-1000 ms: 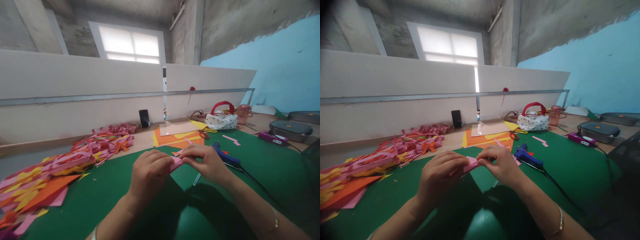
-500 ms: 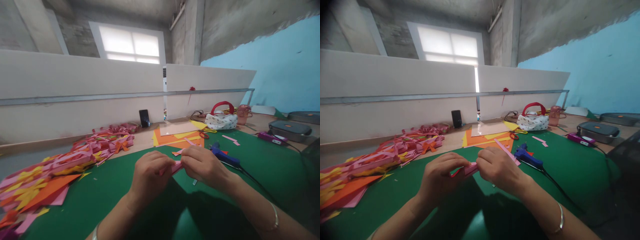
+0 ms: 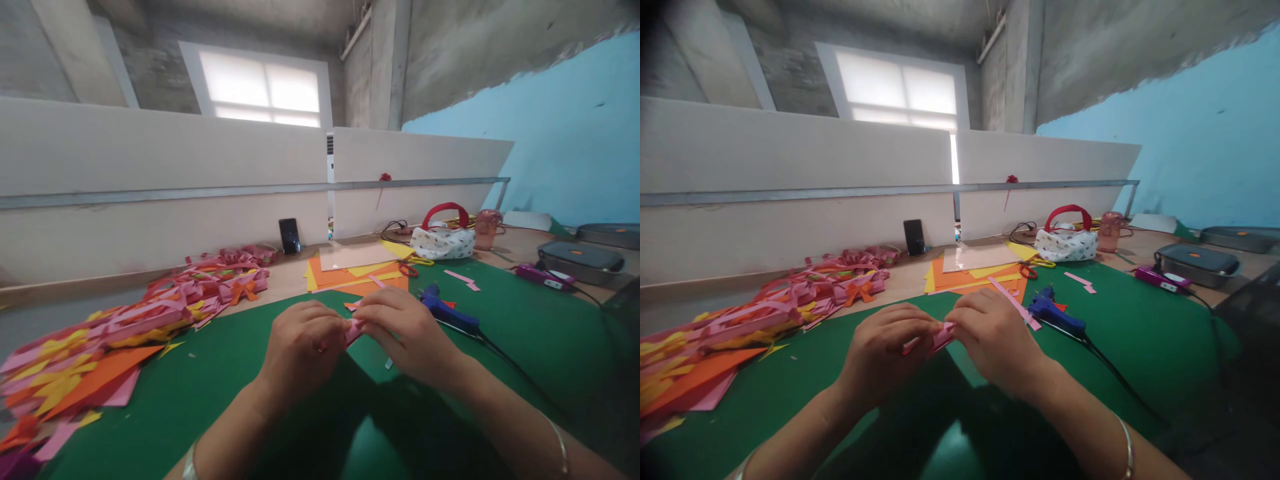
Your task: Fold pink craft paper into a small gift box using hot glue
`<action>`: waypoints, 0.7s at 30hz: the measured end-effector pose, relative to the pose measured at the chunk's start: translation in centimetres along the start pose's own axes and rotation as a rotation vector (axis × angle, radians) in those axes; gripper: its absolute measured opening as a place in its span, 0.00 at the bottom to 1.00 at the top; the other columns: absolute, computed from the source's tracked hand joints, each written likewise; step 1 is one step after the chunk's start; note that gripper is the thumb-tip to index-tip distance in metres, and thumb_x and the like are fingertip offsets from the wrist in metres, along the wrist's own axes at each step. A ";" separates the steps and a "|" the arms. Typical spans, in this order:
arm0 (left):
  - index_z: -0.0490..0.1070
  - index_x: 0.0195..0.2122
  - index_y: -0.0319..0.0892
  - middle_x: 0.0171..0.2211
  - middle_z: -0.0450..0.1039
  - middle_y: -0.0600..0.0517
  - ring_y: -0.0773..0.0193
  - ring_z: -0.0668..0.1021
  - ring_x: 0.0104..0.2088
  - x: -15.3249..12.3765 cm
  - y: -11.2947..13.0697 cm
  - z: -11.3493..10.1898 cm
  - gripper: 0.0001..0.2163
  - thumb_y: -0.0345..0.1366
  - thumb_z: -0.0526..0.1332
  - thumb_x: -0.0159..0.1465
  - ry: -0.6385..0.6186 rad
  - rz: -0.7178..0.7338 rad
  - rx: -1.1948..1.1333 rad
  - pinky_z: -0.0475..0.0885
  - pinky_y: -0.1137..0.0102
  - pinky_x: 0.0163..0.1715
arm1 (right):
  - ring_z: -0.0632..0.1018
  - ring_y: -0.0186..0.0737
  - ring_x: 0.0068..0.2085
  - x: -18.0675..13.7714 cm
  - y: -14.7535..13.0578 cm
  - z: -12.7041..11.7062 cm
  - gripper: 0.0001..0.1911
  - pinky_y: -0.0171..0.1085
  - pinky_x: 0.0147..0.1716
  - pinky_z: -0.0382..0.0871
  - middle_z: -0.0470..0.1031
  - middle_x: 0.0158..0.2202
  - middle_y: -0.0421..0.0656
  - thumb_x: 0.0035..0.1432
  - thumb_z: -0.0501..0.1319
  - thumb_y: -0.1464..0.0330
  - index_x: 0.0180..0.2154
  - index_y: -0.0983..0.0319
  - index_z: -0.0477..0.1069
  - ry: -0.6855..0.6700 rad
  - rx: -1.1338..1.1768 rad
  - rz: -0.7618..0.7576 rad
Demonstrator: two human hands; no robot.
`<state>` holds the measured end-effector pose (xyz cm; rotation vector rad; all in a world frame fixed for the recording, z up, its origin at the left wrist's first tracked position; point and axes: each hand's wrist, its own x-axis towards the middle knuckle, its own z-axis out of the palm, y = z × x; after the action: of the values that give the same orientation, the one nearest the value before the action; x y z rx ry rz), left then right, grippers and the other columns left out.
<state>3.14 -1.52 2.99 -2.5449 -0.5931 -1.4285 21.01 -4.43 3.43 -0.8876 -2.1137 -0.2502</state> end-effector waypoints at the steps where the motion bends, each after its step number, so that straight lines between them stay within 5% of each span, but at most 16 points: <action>1: 0.73 0.25 0.42 0.22 0.76 0.54 0.69 0.75 0.24 0.0 0.0 0.0 0.05 0.30 0.60 0.56 -0.002 0.005 0.010 0.70 0.73 0.26 | 0.71 0.39 0.37 0.0 -0.2 0.2 0.07 0.39 0.38 0.64 0.73 0.33 0.45 0.58 0.54 0.72 0.32 0.62 0.71 0.010 -0.045 -0.014; 8: 0.73 0.23 0.42 0.21 0.75 0.54 0.69 0.74 0.22 -0.1 0.1 -0.1 0.06 0.35 0.63 0.55 0.068 -0.072 0.107 0.69 0.75 0.23 | 0.69 0.39 0.34 0.1 -0.5 1.1 0.11 0.38 0.35 0.61 0.71 0.27 0.45 0.58 0.51 0.75 0.26 0.63 0.68 0.048 -0.179 -0.061; 13: 0.73 0.22 0.42 0.20 0.74 0.54 0.69 0.74 0.22 0.0 -0.2 -0.1 0.06 0.33 0.61 0.56 -0.006 -0.053 0.111 0.67 0.74 0.23 | 0.69 0.39 0.34 0.2 -0.2 0.9 0.13 0.39 0.35 0.61 0.71 0.27 0.44 0.59 0.51 0.75 0.25 0.63 0.68 0.053 -0.089 -0.064; 21: 0.72 0.19 0.42 0.19 0.72 0.55 0.69 0.73 0.22 -0.1 -0.2 -0.2 0.08 0.33 0.60 0.55 -0.015 -0.136 0.109 0.67 0.74 0.23 | 0.69 0.40 0.35 0.1 -0.6 1.3 0.08 0.39 0.35 0.62 0.72 0.33 0.45 0.59 0.55 0.72 0.39 0.62 0.71 0.126 -0.161 -0.066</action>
<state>2.84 -1.46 2.99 -2.4740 -0.8378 -1.3790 19.75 -4.27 2.74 -0.8719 -2.0287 -0.5040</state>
